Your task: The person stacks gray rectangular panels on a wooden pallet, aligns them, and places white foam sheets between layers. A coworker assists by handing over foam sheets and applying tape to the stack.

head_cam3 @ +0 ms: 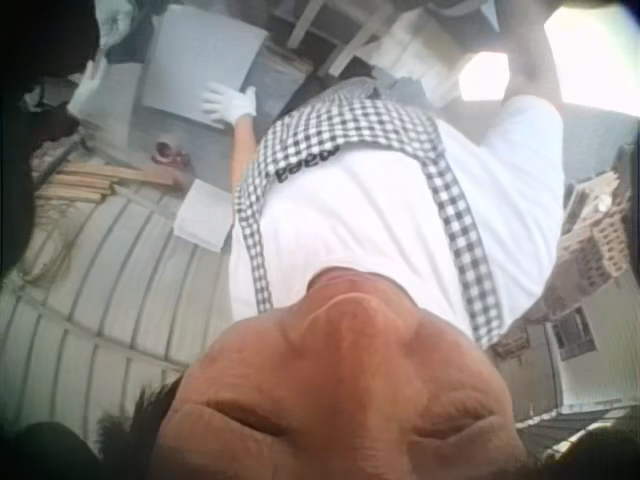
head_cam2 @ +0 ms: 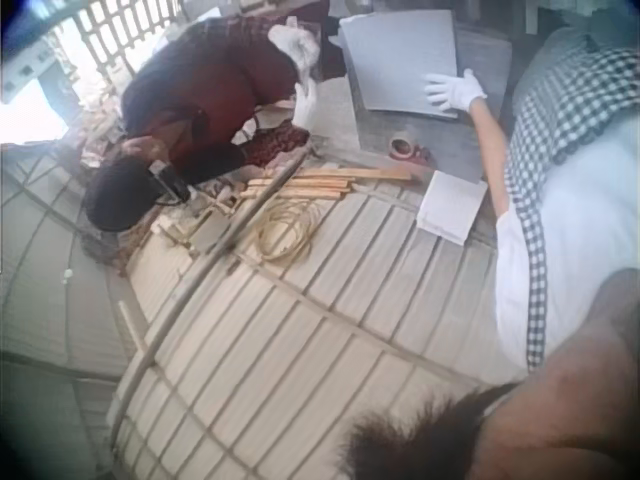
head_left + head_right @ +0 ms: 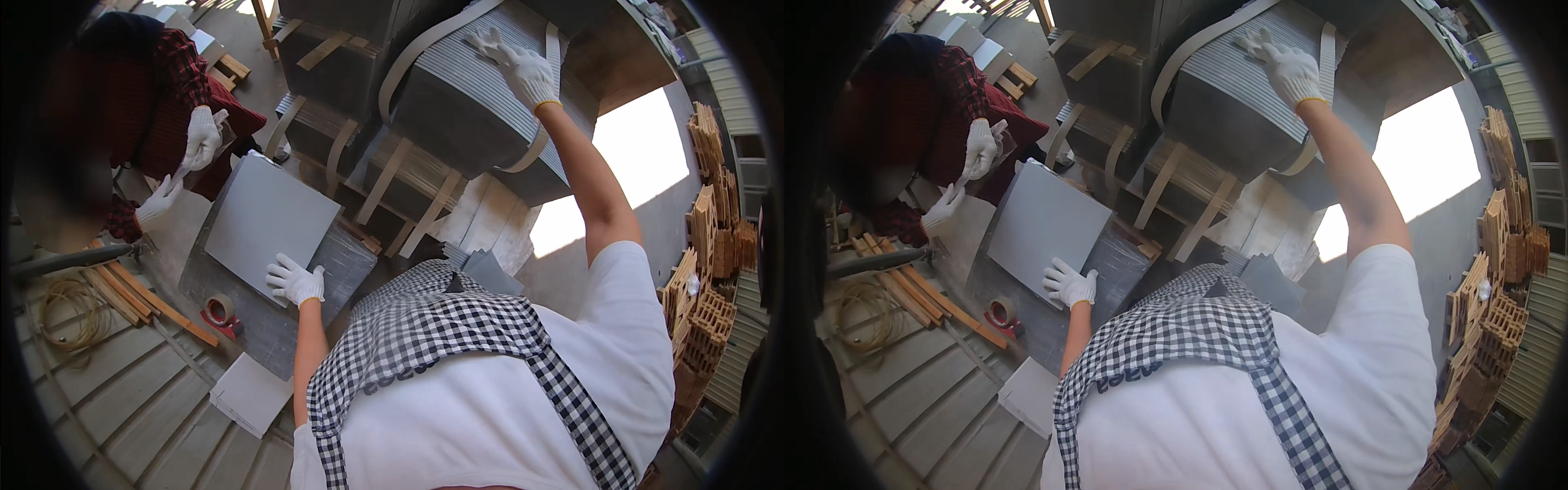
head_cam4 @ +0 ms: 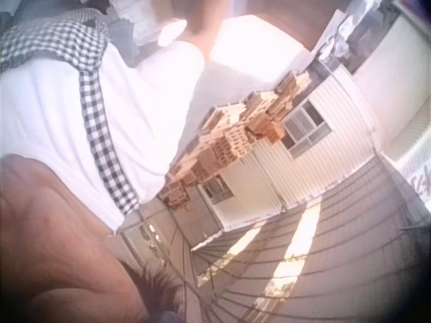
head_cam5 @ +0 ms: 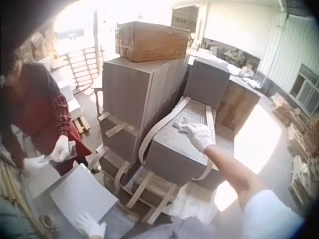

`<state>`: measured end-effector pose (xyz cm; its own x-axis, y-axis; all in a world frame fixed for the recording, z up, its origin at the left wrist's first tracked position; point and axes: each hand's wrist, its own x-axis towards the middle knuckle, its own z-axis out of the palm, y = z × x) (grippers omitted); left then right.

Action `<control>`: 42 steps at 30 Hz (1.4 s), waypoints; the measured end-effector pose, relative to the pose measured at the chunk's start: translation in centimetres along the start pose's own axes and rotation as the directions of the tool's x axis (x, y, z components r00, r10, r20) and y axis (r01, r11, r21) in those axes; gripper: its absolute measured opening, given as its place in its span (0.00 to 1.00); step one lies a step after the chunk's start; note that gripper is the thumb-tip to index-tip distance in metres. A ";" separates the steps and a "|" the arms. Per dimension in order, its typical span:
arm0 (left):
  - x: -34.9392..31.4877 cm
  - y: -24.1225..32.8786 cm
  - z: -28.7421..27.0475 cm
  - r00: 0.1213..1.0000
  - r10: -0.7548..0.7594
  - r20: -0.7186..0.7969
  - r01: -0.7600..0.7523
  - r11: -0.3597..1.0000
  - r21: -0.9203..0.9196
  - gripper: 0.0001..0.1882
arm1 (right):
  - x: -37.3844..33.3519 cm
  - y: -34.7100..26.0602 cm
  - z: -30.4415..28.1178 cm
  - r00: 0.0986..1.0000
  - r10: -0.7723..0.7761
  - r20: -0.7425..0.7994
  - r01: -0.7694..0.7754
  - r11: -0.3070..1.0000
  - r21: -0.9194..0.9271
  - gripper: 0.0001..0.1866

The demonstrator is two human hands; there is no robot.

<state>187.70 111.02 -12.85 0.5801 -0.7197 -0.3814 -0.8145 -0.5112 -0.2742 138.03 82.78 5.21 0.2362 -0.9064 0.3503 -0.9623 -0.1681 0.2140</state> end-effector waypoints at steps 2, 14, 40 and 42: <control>-0.2 -0.3 -0.2 1.000 0.022 0.010 -0.022 1.000 -0.001 0.61 | -2.0 -1.1 1.6 0.997 -0.071 -0.033 0.072 0.997 0.019 0.14; 0.1 -2.4 -0.3 0.990 0.144 0.010 -0.144 0.984 0.102 0.59 | -25.1 -18.5 7.3 0.787 0.255 0.562 -0.578 0.625 0.525 0.18; 2.7 -6.4 -2.0 0.862 0.507 0.015 -0.497 0.838 0.225 0.53 | -41.3 -31.0 0.0 0.406 0.233 0.884 -0.899 0.274 0.341 0.22; 2.9 -5.2 -2.7 0.825 0.565 -0.014 -0.561 0.821 0.105 0.46 | -33.4 -26.9 -0.1 0.671 0.230 0.705 -0.716 0.450 0.534 0.22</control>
<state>193.60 110.28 -10.14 0.0185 -0.8894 -0.4568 -0.9940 0.0327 -0.1040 156.06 117.66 -12.14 -0.1577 -0.9200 -0.3589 -0.6745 0.3658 -0.6413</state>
